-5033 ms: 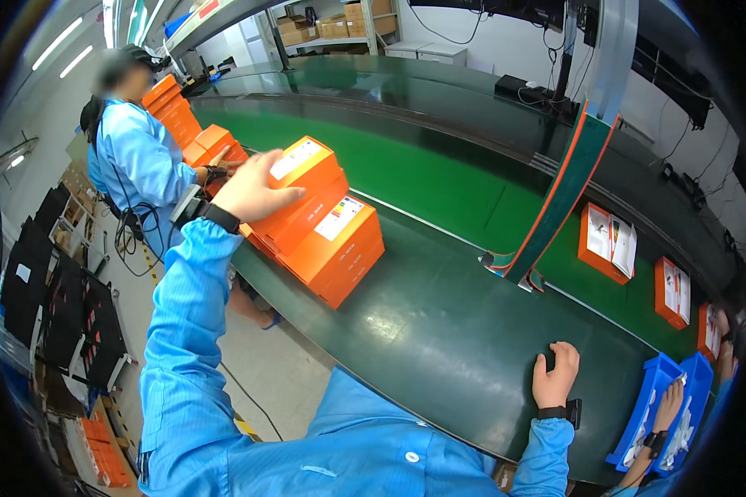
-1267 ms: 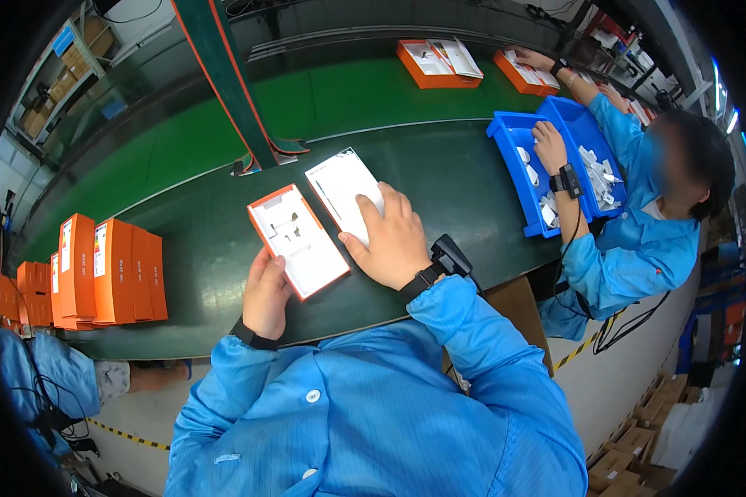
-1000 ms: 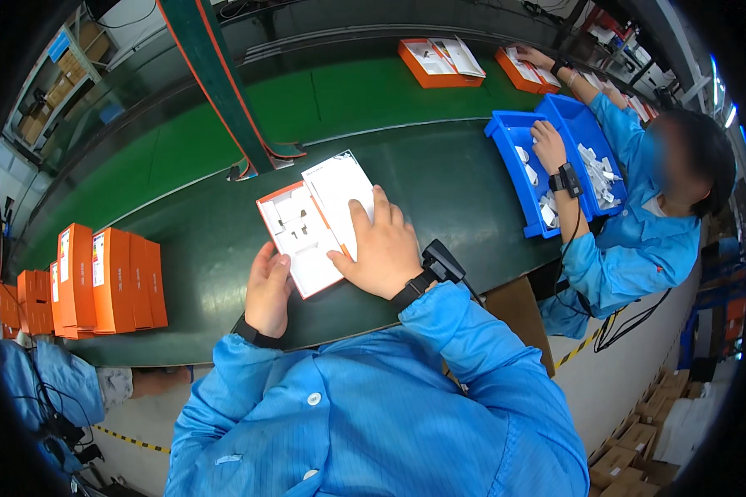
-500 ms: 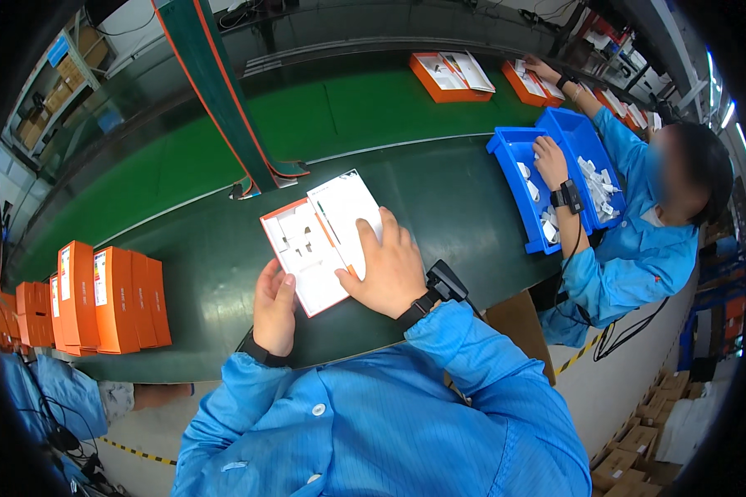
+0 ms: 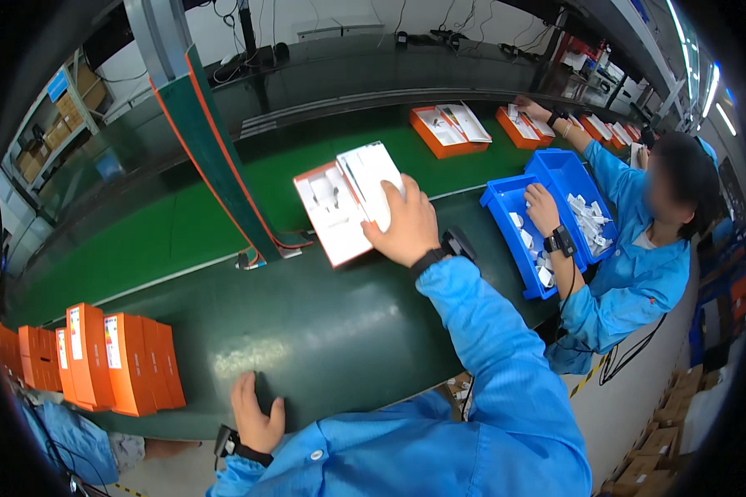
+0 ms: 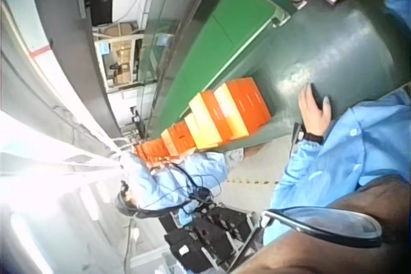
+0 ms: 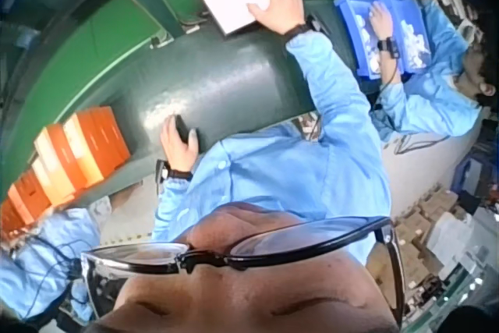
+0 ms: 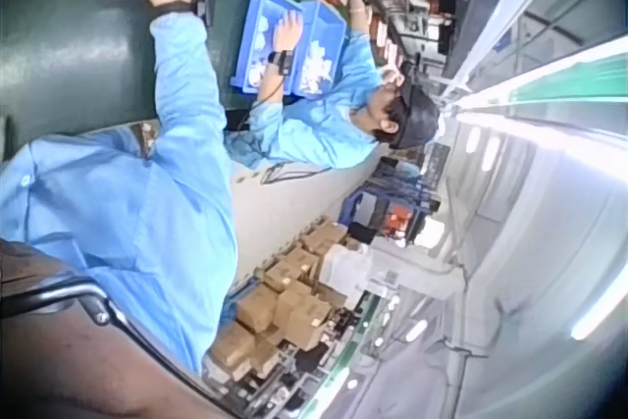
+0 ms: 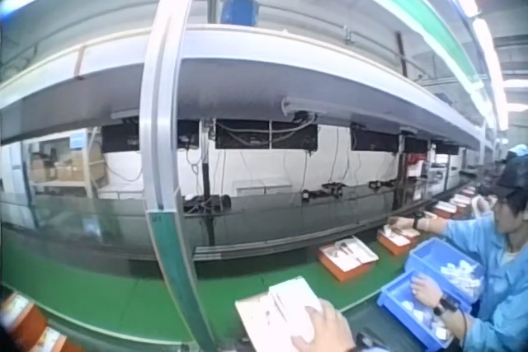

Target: Assembling cardboard packaging and inserting electronic product components on a factory conveyor belt.

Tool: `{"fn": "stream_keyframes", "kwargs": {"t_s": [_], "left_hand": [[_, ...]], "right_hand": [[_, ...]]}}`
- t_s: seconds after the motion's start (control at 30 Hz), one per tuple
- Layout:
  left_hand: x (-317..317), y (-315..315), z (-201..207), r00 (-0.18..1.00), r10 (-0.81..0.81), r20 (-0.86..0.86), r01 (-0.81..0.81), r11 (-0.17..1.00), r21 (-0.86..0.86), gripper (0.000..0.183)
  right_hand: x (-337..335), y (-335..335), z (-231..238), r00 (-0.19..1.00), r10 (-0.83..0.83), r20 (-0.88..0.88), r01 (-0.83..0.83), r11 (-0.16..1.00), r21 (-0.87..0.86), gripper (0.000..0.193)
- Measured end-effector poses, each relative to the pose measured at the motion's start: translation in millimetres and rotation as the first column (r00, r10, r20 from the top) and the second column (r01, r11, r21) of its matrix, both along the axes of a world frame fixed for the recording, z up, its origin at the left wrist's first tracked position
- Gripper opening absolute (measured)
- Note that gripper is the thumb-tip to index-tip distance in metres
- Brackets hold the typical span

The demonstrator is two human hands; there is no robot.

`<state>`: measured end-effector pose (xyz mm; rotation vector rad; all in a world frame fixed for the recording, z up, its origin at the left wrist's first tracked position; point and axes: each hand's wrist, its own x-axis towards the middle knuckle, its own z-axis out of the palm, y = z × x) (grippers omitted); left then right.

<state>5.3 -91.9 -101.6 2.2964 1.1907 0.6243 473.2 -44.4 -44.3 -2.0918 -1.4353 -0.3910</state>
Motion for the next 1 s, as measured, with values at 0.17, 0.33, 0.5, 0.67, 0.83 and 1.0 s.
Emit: {"fn": "stream_keyframes", "kwargs": {"t_s": [0.17,0.33,0.5,0.67,0.83,1.0], "left_hand": [[-2,-7,-4,0.991,-0.023,-0.128,0.035,0.995,0.093,0.082],[-12,-5,-26,0.989,-0.056,-0.135,0.077,0.985,0.157,0.086],[-4,-5,-16,0.997,-0.019,-0.077,0.031,0.986,0.165,0.070],[6,-3,-3,0.998,0.010,-0.067,-0.001,0.991,0.132,0.059],[7,-6,-2,0.997,0.078,-0.026,-0.074,0.989,0.126,0.051],[4,-7,-1,0.997,0.070,0.034,-0.074,0.987,0.144,0.047]], "right_hand": [[32,95,-5,0.994,-0.095,-0.047,0.095,0.995,-0.013,0.079],[42,177,-25,0.985,-0.139,-0.098,0.133,0.989,-0.066,0.082],[34,211,-31,0.974,-0.221,-0.057,0.191,0.926,-0.324,0.074],[53,190,-40,0.987,-0.148,0.062,0.156,0.976,-0.153,0.076],[-13,134,-36,0.988,0.150,0.029,-0.152,0.978,0.143,0.061],[-116,13,-45,0.846,0.523,-0.108,-0.503,0.848,0.164,0.036]]}}
